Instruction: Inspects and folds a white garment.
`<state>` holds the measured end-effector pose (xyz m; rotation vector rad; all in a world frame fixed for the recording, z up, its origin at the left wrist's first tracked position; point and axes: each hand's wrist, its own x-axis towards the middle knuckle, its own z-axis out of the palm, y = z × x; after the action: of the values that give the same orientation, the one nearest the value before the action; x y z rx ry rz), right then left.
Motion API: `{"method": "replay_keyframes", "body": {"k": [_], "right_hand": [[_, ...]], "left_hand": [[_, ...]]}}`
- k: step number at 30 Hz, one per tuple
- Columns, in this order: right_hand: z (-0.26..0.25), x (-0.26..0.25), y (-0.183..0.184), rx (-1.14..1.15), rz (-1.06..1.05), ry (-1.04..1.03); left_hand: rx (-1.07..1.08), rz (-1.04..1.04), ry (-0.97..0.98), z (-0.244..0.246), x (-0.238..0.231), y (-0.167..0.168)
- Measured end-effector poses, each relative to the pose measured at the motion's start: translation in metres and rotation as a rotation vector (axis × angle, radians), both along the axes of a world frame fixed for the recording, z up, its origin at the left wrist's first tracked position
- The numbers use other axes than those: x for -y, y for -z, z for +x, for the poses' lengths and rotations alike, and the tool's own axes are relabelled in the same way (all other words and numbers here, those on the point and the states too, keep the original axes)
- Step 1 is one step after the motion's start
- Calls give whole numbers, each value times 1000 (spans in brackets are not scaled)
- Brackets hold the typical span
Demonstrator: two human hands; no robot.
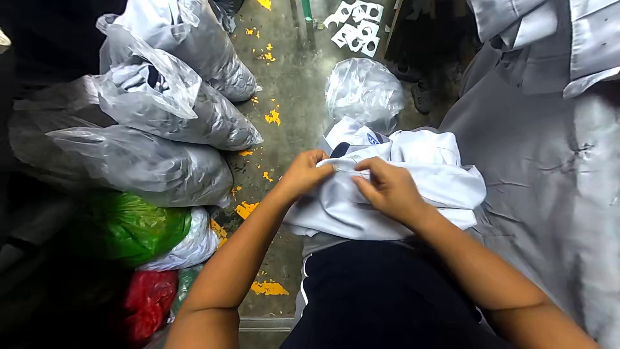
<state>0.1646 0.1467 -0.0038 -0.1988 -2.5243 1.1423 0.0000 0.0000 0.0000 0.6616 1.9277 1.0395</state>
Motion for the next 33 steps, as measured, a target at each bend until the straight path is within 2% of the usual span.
{"method": "replay_keyframes", "body": {"k": [2,5,18,23,27,30,33], "right_hand": [[-17,9,15,-21,148,-25],[-29,14,28,-45,227,-20],[-32,14,31,-28,210,-28],[-32,16,32,-48,213,-11],[-27,16,27,36,223,40],[-20,14,19,109,116,-4],[-5,12,5,207,-153,-54]], "left_hand": [[7,0,-6,1,1,0],[21,10,-10,2,3,-2],[67,-19,38,-5,2,-1],[37,-12,39,-6,2,1],[-19,-29,44,-6,2,1],[-53,-34,35,-3,2,-1],[-70,-31,30,-3,1,3]]}}
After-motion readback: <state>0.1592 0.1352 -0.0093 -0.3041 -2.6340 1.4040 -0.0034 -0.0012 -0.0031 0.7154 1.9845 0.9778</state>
